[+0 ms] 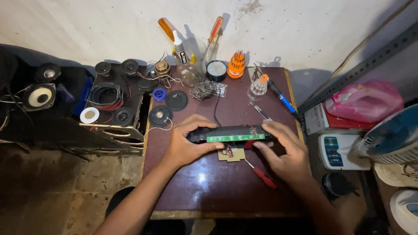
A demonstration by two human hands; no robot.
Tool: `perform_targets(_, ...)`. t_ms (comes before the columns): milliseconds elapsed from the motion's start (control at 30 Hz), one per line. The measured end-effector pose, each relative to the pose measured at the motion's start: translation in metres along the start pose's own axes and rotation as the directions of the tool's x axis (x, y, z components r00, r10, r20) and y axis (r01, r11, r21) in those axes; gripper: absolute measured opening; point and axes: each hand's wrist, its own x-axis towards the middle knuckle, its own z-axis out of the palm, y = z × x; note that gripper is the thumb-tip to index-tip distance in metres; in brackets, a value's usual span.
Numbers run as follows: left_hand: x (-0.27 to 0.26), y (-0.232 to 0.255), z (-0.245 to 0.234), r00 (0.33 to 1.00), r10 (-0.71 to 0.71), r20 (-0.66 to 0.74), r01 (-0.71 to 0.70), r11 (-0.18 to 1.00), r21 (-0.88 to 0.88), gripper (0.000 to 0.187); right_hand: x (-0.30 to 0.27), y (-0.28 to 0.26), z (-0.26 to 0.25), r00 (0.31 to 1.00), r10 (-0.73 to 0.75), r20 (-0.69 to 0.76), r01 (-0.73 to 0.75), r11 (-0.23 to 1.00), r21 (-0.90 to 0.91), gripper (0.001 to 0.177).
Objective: The person holds a disassembled electronic device, likely a remote control, and uses a screwdriver to manipulate internal components. They turn the device over to inspect both sides and continue working on the internal wiring and circuitry.
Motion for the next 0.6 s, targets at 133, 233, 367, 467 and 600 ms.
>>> perform_targets(133, -0.003, -0.003, 0.002, 1.0, -0.013, 0.002, 0.013, 1.0, -0.024, 0.043, 0.005, -0.015, 0.003, 0.998, 0.03, -0.058, -0.03, 1.0, 0.007, 0.036)
perform_targets(233, -0.003, -0.004, 0.004, 0.999, -0.031, -0.016, 0.031, 0.999, -0.031, 0.043, 0.006, -0.018, 0.004, 0.996, 0.027, -0.086, -0.026, 1.0, 0.015, 0.035)
perform_targets(367, -0.005, -0.007, 0.006, 0.999, -0.045, -0.029, 0.044, 0.998, -0.04, 0.043, 0.005, -0.015, 0.006, 0.993, 0.034, -0.117, -0.032, 0.999, 0.021, 0.035)
perform_targets(467, -0.005, -0.008, 0.006, 0.998, -0.058, -0.025, 0.057, 0.997, -0.046, 0.041, 0.004, -0.012, 0.008, 0.99, 0.059, -0.127, -0.057, 0.998, 0.024, 0.033)
perform_targets(600, -0.006, -0.012, 0.008, 0.996, -0.081, -0.026, 0.08, 0.995, -0.055, 0.039, 0.002, -0.012, 0.008, 0.984, 0.112, -0.137, -0.109, 0.994, 0.026, 0.028)
